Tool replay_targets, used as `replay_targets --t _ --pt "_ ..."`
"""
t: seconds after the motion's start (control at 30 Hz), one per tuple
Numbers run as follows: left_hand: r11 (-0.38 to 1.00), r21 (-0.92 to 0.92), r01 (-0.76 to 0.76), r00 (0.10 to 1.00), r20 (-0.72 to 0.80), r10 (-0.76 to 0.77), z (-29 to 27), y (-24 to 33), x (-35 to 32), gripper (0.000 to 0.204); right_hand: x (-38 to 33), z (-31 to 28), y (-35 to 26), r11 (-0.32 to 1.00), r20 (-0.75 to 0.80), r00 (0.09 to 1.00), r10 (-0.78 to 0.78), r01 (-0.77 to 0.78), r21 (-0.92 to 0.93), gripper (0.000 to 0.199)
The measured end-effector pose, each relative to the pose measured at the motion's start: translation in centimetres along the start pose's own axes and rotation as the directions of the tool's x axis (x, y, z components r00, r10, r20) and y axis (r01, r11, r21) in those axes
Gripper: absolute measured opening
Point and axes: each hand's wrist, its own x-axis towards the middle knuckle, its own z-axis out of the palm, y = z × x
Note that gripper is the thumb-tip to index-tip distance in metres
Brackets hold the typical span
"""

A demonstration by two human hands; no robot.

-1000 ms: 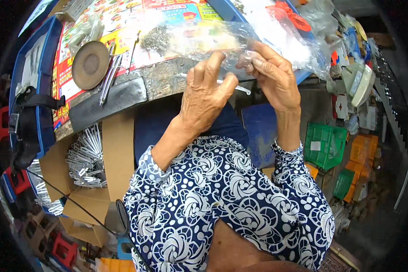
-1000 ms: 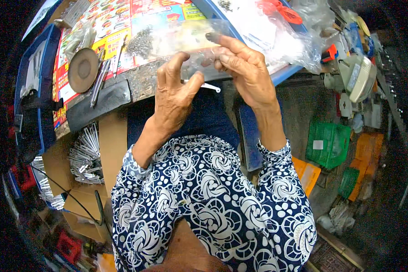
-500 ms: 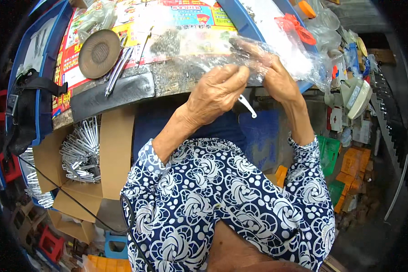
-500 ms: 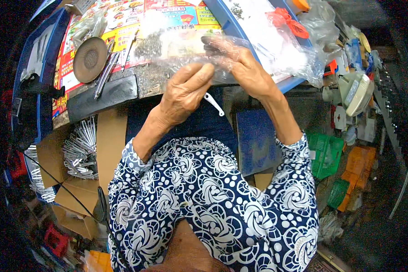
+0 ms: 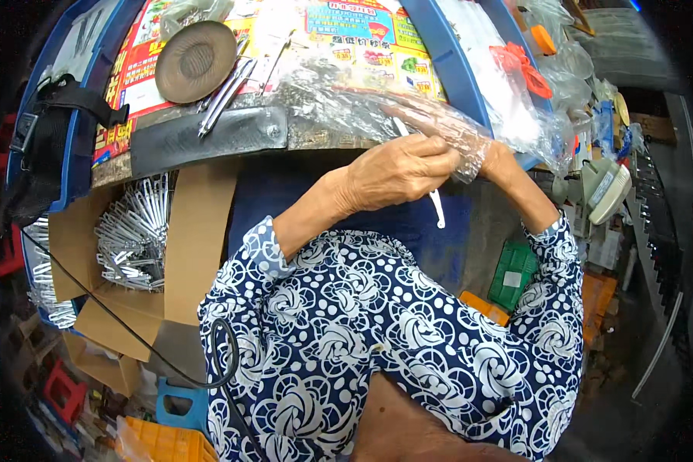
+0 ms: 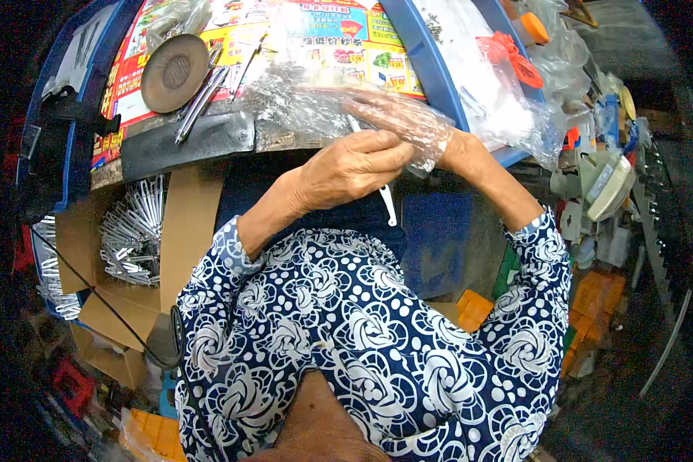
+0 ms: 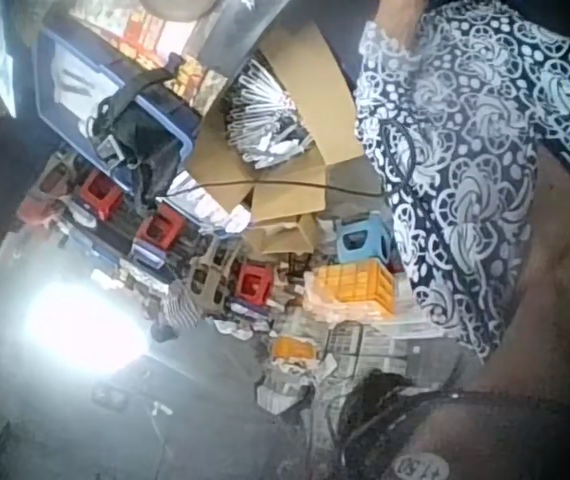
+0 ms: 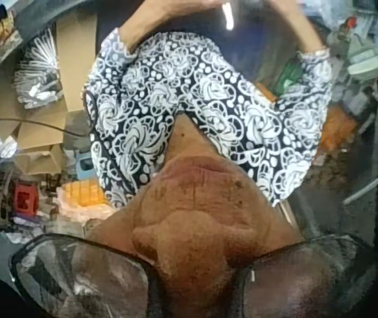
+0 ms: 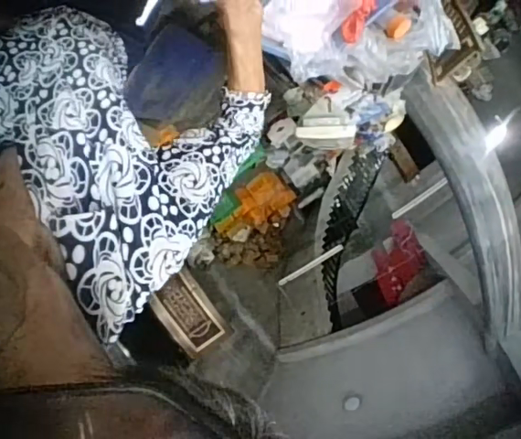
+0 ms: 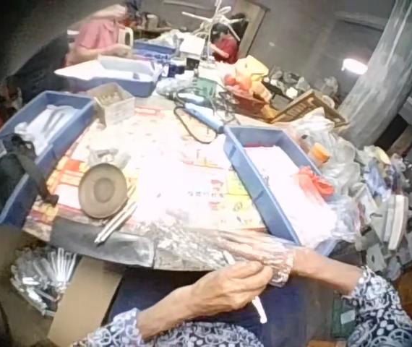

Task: The person takes small parts from bags and trays, fits them onto metal brackets by hand, and sets the assembled components aside on the table.

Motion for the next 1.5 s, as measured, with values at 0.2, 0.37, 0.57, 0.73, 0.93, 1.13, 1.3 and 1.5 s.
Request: replay_targets --t 0.2,0.37,0.57,0.73,0.93,1.13,1.3,1.5 --pt "0.999 -0.031 -0.019 0.999 -0.051 0.018 -0.1 0.4 0.7 0.010 2.5 0.1 -1.6 0.993 0.010 0.993 0.114 -0.114 0.035 0.048" --pt "0.994 -0.109 0.008 0.996 -0.085 -0.017 0.2 0.5 0.0 0.015 4.1 1.9 0.0 0.979 -0.124 0.990 0.069 -0.091 -0.183 0.050" --pt "0.983 -0.182 0.032 0.997 -0.064 -0.045 0.7 1.6 0.1 0.017 8.1 4.0 2.6 0.939 0.021 0.977 0.210 -0.196 -0.282 0.044" --pt "0.972 -0.224 0.065 0.996 -0.040 -0.076 0.6 1.5 0.5 0.020 7.6 4.3 4.1 0.945 -0.148 0.988 -0.035 -0.015 -0.327 0.028" --pt "0.864 -0.220 0.453 0.829 -0.254 -0.499 -0.6 0.1 0.9 0.010 8.4 2.5 3.3 0.884 -0.129 0.945 0.301 -0.225 0.411 0.020" --pt "0.441 -0.370 0.818 0.354 -0.280 -0.892 -2.0 -6.0 -1.6 0.016 7.5 0.4 0.5 0.994 -0.320 0.941 0.112 -0.109 0.029 0.019" --pt "0.187 -0.475 0.860 0.128 -0.154 -0.980 -0.1 -8.2 -2.8 0.021 7.0 0.4 3.2 0.926 -0.075 0.929 0.361 -0.348 0.147 0.030" --pt "0.123 -0.600 0.790 0.106 -0.063 -0.992 -0.8 -7.1 -1.5 0.017 4.3 -2.1 2.2 0.815 0.037 0.878 0.476 -0.457 0.357 0.028"
